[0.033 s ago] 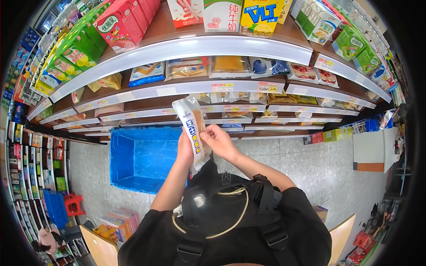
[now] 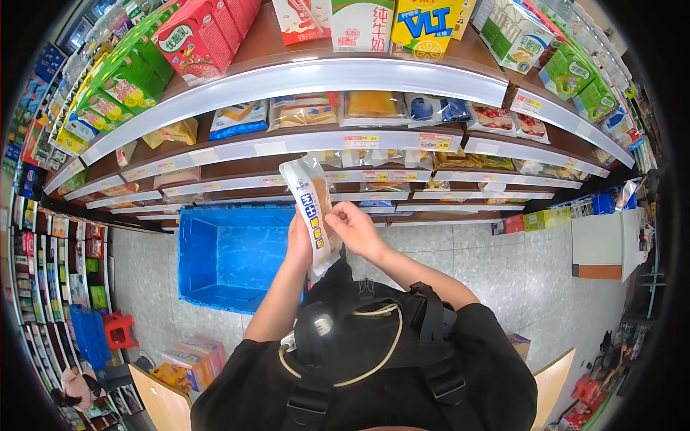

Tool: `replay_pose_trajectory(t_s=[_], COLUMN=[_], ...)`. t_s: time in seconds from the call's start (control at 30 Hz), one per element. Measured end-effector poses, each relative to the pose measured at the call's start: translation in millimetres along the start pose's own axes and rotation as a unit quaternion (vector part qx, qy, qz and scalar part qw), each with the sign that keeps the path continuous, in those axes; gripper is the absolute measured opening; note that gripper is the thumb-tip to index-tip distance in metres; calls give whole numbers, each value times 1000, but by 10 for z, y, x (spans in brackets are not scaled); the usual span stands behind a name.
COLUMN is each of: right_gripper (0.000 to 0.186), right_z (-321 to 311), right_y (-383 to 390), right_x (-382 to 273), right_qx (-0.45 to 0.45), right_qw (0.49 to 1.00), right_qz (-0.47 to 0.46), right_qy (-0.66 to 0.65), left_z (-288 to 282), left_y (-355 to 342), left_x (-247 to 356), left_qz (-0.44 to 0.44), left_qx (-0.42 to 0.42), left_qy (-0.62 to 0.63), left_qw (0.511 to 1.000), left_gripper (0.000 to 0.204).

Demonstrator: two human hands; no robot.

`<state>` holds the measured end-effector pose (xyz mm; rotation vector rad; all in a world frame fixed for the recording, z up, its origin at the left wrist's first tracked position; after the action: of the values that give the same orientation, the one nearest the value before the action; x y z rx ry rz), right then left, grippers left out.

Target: Examine various snack packages on supermarket shelves.

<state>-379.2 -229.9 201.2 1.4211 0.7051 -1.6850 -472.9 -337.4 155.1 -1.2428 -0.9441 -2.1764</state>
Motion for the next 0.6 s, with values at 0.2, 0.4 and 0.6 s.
replay_pose_trajectory(t_s=[0.2,0.4,0.6], right_gripper=[18,17,27], right_z=[76,195,368], right_y=[-245,-690,-1296], right_x=[179,104,-14], right_qx=[-9,-2,20], right_qw=[999,1000,998], right_qz=[27,18,59], right_qy=[-40,-13,-17], left_z=[-204,-269,-369], left_y=[-70,-45,-431], left_x=[190,537,1153], left_qz=[80,118,185], left_qx=[104,71,173], left_qy=[-66,-107,-329], left_qw=[989,985,910], left_gripper=[41,33,24])
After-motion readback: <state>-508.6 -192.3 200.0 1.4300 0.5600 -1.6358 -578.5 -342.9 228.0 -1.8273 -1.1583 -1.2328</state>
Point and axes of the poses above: each hand's wrist, its own y-axis away from the middle knuckle, its own z-axis out of the palm, x = y × z, the point moved 8 cm from there along -y, towards the middle knuckle, and after that the axes turned 12 degrees about -y, right-handed, at the moved point
